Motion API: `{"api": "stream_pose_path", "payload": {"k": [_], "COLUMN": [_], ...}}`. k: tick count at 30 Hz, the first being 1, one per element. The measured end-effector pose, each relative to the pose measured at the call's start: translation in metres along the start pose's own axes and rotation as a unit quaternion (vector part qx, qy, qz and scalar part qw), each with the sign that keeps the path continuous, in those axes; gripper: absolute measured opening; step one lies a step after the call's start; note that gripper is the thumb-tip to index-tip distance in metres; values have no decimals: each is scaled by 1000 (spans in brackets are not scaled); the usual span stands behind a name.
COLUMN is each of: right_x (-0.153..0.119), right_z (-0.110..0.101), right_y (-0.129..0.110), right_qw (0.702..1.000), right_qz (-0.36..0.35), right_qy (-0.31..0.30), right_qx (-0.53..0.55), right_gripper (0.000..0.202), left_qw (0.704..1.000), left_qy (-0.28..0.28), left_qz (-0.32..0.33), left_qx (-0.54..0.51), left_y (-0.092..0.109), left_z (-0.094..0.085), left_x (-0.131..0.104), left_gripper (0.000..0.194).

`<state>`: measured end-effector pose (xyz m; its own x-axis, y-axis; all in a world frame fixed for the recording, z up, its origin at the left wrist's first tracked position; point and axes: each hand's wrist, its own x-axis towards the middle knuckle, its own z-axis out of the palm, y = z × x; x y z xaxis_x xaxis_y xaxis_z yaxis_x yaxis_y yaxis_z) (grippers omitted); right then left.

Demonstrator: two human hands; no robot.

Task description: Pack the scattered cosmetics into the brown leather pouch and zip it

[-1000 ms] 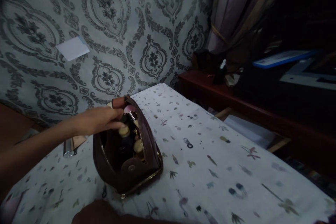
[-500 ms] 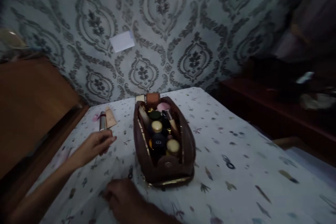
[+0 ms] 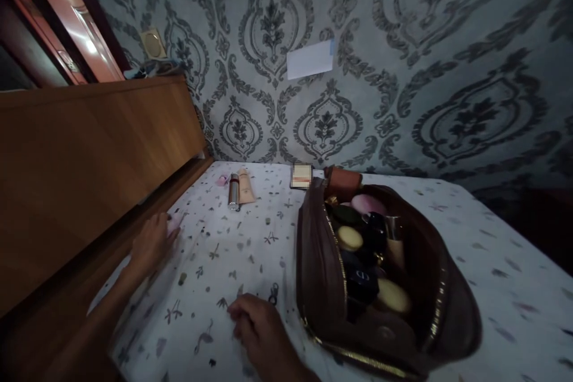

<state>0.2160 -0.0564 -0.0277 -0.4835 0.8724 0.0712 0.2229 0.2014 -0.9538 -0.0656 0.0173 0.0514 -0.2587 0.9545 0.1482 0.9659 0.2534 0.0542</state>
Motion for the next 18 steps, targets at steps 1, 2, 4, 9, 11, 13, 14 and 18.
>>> {"api": "stream_pose_path", "payload": {"k": [1,2,4,9,11,13,14,18], "right_x": [0,0,0,-3,-3,-2,-2,0], "right_z": [0,1,1,5,7,8,8,6], "right_y": [-1,-2,-3,-5,-2,2,5,9], "right_qw": [1000,1000,1000,999,999,999,999,999], "right_qz": [2,5,5,22,27,22,18,8], "right_qy": [1,4,8,22,26,26,27,21], "right_qx": [1,5,14,20,19,14,8,-23], "right_gripper": [24,24,24,28,32,35,36,37], "left_qw": [1000,999,998,996,995,992,990,955], "left_qy": [-8,-22,-53,-93,-104,-105,-98,-106], "left_qz": [-16,-27,-34,-6,9,1,-11,-8], "left_qx": [8,13,15,5,-8,-75,-105,-276], "left_y": [-9,-18,-29,-36,-39,-42,-43,-33], "left_z": [2,4,8,8,9,13,16,26], "left_x": [1,2,3,4,7,11,13,8], "left_gripper": [35,36,34,30,31,30,29,33]}}
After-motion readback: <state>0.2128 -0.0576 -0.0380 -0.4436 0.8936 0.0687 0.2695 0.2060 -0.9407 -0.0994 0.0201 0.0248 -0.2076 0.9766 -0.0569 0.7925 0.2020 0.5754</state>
